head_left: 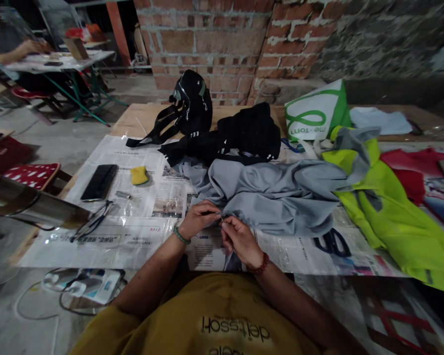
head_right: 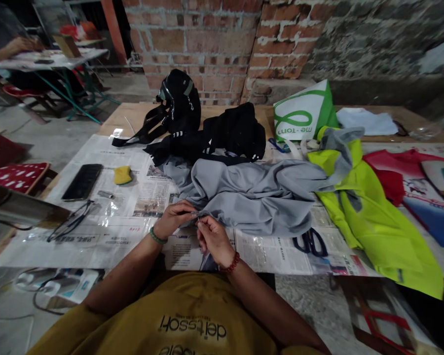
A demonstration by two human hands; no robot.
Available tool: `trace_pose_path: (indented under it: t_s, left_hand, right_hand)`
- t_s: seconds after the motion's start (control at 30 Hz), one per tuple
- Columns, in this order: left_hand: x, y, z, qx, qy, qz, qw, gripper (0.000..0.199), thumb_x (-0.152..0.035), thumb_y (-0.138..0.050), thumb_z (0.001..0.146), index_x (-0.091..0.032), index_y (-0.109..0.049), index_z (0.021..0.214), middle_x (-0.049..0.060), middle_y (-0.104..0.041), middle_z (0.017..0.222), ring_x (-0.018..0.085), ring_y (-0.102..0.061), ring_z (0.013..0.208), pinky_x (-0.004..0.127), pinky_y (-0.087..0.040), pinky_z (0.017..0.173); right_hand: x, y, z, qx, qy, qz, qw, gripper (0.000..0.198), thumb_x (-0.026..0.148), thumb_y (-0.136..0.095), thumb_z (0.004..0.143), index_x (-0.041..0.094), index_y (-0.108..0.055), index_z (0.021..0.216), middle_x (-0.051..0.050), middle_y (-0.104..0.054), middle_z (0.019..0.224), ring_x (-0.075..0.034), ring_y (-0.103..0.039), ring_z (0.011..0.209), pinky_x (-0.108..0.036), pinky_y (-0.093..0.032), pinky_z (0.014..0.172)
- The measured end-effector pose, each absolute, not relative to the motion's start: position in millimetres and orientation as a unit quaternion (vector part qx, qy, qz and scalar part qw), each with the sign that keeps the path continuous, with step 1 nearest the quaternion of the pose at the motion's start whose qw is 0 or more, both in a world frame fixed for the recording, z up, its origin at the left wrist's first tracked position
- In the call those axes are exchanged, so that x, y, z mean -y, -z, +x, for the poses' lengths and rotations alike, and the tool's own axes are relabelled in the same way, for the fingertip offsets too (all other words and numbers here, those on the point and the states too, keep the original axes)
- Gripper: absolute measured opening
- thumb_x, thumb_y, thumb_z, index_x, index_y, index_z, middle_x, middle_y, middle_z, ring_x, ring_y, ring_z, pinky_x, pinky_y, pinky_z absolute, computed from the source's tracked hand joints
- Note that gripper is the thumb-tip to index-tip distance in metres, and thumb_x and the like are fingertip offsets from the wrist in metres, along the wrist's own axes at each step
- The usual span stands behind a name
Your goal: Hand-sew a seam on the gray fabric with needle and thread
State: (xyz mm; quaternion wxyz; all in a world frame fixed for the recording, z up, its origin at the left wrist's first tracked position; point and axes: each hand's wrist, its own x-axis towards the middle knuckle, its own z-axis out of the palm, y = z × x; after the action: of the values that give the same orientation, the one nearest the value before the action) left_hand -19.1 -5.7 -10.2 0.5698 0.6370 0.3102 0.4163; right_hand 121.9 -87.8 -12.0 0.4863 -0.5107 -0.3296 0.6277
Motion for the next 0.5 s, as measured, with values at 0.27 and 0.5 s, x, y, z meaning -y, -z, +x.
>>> trace_pose_path:
  t_s: [0.27, 0.5]
  left_hand:
    - [7.3, 14.6, -18.0, -0.261, -0.44, 0.667, 0.541, 0.017, -0.037, -0.076, 0.074, -0.02, -0.077, 0.077, 0.007, -0.066, 0.075, 0.017, -0.06, 0.073, 0.03, -0.049, 0.069]
    - [10.1, 18.2, -16.5, -0.244, -0.398, 0.701, 0.54, 0.019, -0.038, -0.073, 0.076, -0.02, -0.077, 0.081, 0.007, -0.067, 0.078, 0.017, -0.061, 0.073, 0.03, -0.05, 0.071]
  right_hand:
    - [87.2, 13.4, 115.9, 0.291, -0.628, -0.523, 0.497, 0.03, 0.045, -0.062, 0.071, 0.02, -0.049, 0.08, 0.011, -0.049, 0.052, -0.003, -0.033, 0.028, -0.016, -0.025, 0.026]
    - [81.8, 14.6, 116.6, 0.272, -0.613, -0.537, 0.512, 0.031, 0.041, -0.063, 0.069, 0.021, -0.039, 0.07, 0.011, -0.048, 0.05, -0.001, -0.032, 0.028, -0.014, -0.02, 0.029]
